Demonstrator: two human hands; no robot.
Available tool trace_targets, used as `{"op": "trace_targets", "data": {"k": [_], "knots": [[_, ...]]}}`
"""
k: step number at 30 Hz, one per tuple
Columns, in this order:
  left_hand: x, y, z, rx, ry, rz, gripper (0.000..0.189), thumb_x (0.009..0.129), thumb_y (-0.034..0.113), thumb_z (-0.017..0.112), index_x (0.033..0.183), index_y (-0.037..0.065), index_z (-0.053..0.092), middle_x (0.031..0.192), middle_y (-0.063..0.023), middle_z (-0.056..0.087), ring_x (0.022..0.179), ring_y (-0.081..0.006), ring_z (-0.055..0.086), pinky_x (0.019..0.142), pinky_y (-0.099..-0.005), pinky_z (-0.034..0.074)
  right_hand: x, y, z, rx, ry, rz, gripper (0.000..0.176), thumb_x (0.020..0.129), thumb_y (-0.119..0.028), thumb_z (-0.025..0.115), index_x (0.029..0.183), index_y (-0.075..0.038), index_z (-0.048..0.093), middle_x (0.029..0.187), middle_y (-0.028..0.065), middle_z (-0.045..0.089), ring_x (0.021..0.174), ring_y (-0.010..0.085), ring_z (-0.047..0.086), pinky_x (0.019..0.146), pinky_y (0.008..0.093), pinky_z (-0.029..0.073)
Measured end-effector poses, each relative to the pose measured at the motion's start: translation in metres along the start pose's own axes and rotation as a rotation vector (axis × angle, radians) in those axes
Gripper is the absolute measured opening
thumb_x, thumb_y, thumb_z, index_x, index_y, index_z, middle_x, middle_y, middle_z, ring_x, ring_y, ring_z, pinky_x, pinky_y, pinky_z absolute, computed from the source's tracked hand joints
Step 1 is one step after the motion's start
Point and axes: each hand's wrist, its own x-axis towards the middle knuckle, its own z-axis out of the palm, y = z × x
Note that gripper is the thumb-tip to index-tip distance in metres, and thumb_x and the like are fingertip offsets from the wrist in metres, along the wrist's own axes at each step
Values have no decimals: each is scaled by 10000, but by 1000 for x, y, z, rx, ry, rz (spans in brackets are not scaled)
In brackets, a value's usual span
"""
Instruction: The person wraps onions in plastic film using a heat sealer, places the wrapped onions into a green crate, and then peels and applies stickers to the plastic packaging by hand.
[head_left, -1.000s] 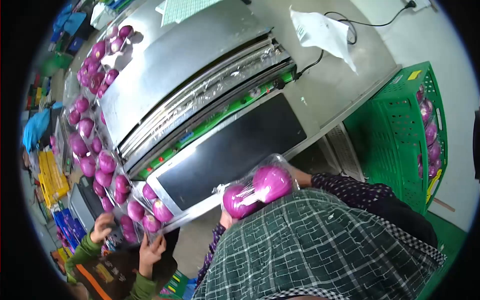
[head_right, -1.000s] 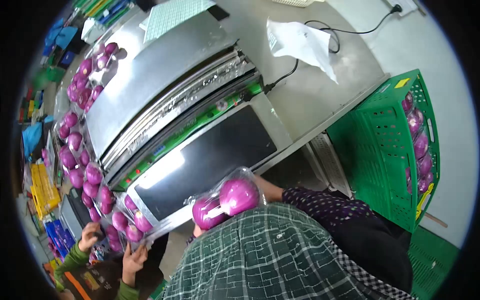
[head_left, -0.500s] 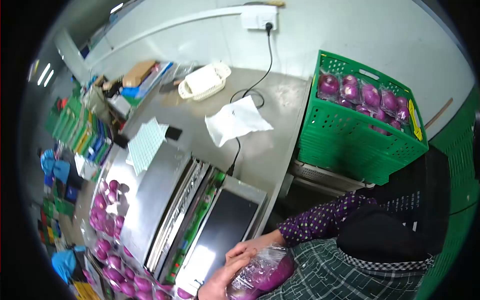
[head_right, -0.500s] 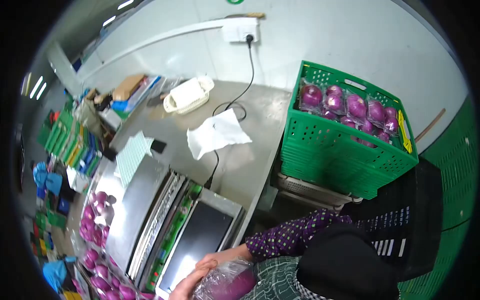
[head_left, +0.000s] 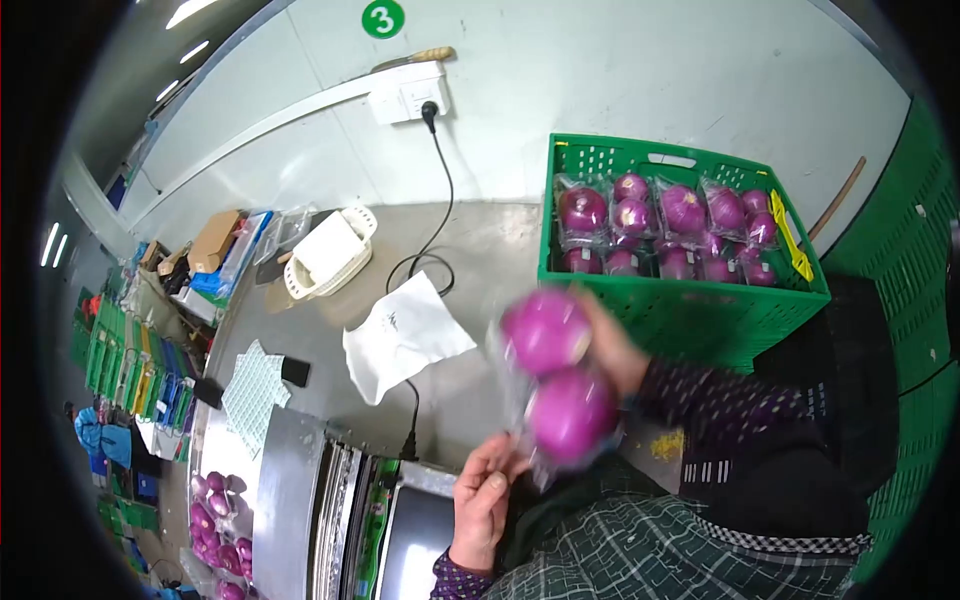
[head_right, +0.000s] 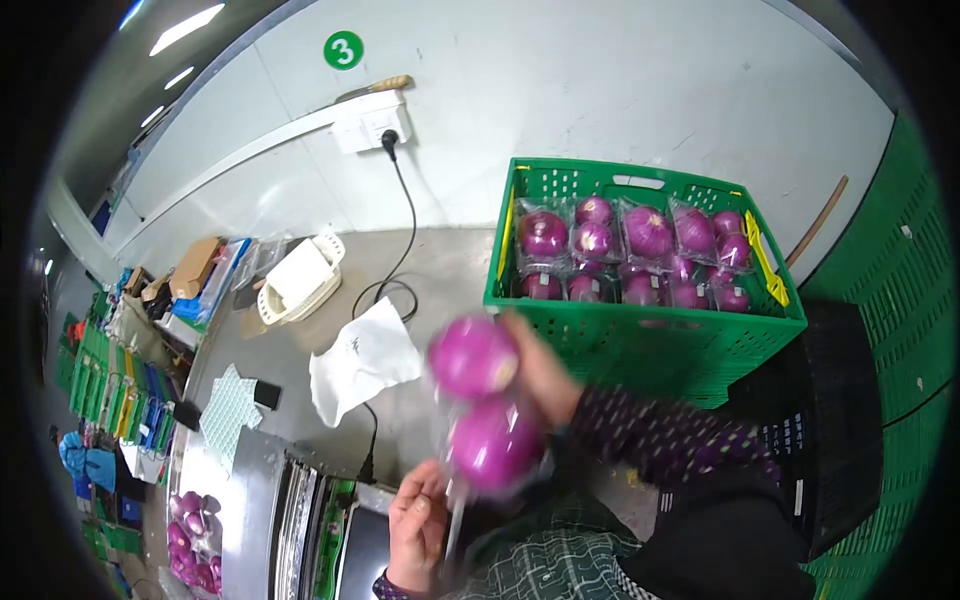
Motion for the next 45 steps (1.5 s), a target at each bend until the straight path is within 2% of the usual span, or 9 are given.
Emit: {"op": "trace_targets", "data": {"k": [6,12,21,24,26,33,39,42,45], "knots": [[43,31,10,485,124,-183,252,873,78,594,1082,-60,573,1016,-198,647,890,-243,639,817,-344,510,84,-156,-102,-275,230,-400,434,960,-410,406,1154,-46,544,1019,91,602,875,199,618,778,345,538],[182,52,58,1471,-156,515,348,770,121,693,1061,-38,589,991,-166,641,869,-311,626,786,-343,492,101,-162,-145,6,414,-435,390,968,-344,372,1132,-46,563,1030,103,621,906,231,624,826,384,523],[398,-94,121,2578,-590,517,927,696,460,729,1397,27,304,1412,-190,343,1305,-359,321,990,-512,355,103,-175,-191,140,356,-512,433,952,-341,325,1156,-35,553,1085,121,602,953,247,612,839,414,509],[424,-121,115,2407,-587,314,1035,659,530,738,1432,49,246,1457,-202,253,1325,-385,278,983,-548,343,96,-179,-201,205,394,-577,446,944,-380,344,1139,-44,564,1074,112,601,935,241,607,827,395,507],[430,-127,118,2447,-597,275,1112,607,579,754,1442,67,229,1472,-218,201,1322,-412,270,979,-543,344,99,-180,-235,228,-305,-551,476,934,-427,359,1155,-53,554,1079,112,600,958,244,603,834,390,505],[442,-120,130,2524,-710,263,1188,542,585,790,1454,99,204,1484,-225,183,1317,-444,265,969,-565,343,96,-170,-233,251,-296,-511,535,923,-492,360,1213,-72,518,1115,119,593,994,264,596,851,400,502],[501,-102,130,2427,-1047,428,1068,585,457,790,1426,60,266,1473,-175,260,1325,-375,297,908,-594,391,91,-172,-216,416,220,-452,745,875,-669,329,1221,-31,496,1108,159,597,978,272,611,856,397,516],[478,-121,122,2671,-901,644,982,630,398,762,1416,57,281,1461,-181,290,1321,-370,316,877,-566,423,93,-169,-235,280,-285,-487,531,924,-502,362,1211,-84,520,1138,109,581,1009,261,589,886,405,485],[479,-143,112,2734,-821,794,714,819,282,588,1419,51,278,1458,-189,292,1335,-368,300,872,-578,415,89,-170,-190,170,214,-542,610,916,-584,365,1259,-87,447,1106,138,581,980,245,600,852,379,515]]}}
